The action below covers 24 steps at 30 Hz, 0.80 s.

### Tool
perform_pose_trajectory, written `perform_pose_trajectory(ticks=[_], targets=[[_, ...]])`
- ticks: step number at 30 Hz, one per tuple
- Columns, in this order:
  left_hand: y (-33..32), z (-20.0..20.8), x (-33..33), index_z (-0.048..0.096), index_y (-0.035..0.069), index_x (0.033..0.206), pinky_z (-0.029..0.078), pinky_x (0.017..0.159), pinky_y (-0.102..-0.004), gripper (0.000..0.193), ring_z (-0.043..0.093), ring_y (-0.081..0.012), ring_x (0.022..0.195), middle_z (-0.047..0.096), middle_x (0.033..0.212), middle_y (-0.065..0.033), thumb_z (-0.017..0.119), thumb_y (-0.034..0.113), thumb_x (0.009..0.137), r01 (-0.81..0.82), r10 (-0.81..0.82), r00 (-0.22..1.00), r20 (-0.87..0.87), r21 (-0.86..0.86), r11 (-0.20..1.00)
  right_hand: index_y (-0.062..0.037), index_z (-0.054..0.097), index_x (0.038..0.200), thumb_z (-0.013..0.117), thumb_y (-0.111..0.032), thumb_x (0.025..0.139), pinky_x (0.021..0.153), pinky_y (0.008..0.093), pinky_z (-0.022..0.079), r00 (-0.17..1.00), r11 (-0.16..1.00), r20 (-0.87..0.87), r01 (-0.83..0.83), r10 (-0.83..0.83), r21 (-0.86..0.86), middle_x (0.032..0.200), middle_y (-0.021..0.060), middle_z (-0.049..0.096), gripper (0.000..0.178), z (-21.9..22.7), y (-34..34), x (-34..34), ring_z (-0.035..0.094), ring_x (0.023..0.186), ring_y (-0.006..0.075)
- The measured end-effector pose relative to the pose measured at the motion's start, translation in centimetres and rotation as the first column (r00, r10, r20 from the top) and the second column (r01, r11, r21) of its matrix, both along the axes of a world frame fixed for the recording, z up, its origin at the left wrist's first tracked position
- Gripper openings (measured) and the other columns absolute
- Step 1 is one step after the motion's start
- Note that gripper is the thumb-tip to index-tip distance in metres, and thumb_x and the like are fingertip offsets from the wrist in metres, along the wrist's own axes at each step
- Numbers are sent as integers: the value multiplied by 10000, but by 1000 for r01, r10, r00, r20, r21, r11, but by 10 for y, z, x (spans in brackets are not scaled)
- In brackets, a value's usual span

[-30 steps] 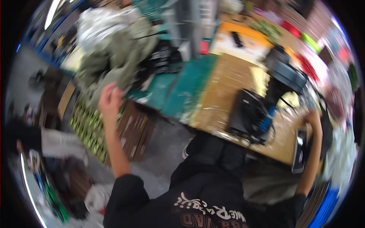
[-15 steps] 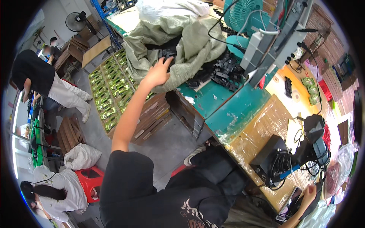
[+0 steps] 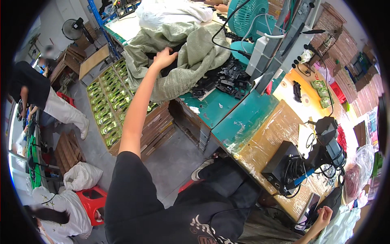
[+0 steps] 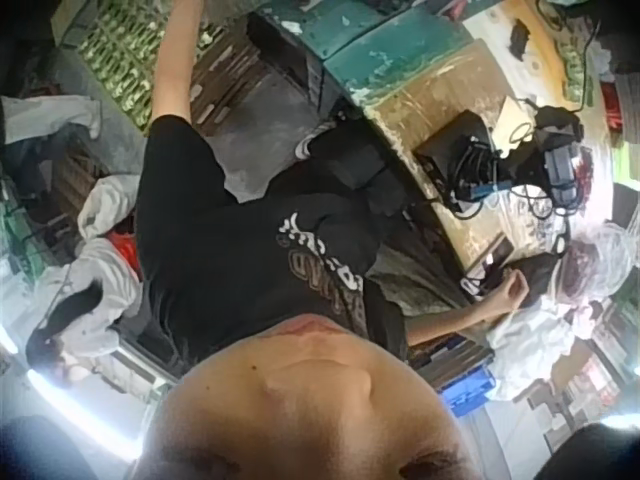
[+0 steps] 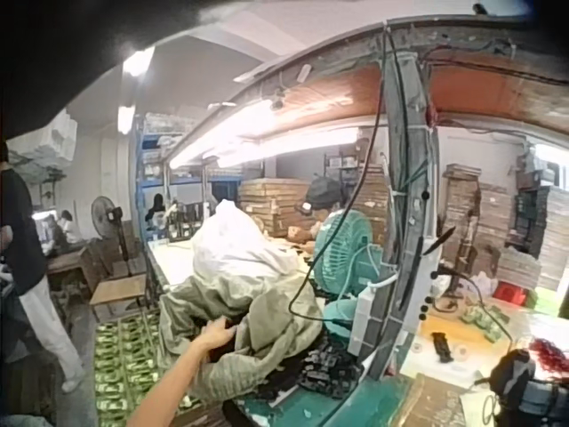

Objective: The worker is assembling small plastic housing components, inserting pieces and using a heat tool for assembly.

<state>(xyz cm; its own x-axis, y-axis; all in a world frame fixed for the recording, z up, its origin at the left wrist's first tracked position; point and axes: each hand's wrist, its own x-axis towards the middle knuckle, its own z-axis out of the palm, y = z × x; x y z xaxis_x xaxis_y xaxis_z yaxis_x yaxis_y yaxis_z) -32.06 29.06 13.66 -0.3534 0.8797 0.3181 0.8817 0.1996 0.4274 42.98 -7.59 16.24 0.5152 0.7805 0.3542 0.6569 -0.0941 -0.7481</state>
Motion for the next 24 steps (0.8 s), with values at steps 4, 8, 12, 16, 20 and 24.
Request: perform_pose_trajectory(ticks=[4,8,12,16,20,24], targets=[[20,-3,16,515,107,1054,317,851,-469,486,467,-307,1028,548,1049,-149,498,437,697,-24,17,999,-49,-140,990,9,494,892,500,-43,819,634,206,446,998,1000,-63,22,-22,7,815,41,518,90,5,-12,-39,523,718,102],[10,8,18,581,118,958,410,757,-419,405,557,-320,874,592,904,-170,487,442,734,-62,71,992,-106,85,994,20,490,905,502,-16,815,643,207,422,992,993,-120,50,-37,105,797,44,513,97,4,-19,-63,506,687,101],[-28,48,27,599,65,835,436,689,-408,385,554,-355,779,591,807,-162,482,422,753,8,32,986,-163,240,971,17,488,897,502,4,806,652,216,434,986,977,-151,101,-72,190,804,51,510,93,9,-33,-75,511,694,109],[-53,74,7,551,-47,764,499,524,-288,400,604,-179,637,585,741,-142,611,348,735,-35,-137,812,567,282,959,11,485,886,484,19,809,646,233,448,982,953,-168,126,-81,276,836,70,502,78,9,-45,-85,512,697,122],[-111,93,42,510,-32,849,525,599,-294,315,587,-182,679,567,817,-110,611,254,763,-100,-410,448,794,501,860,10,472,863,471,15,813,644,246,444,978,933,-185,157,-100,325,854,84,484,50,10,-53,-105,503,703,133],[-165,85,80,517,-23,888,520,618,-291,275,585,-190,707,576,846,-107,576,228,793,-173,-537,347,769,615,769,-3,440,840,453,62,784,604,252,434,970,924,-242,103,-12,369,817,90,448,87,15,-58,-132,478,679,139]])
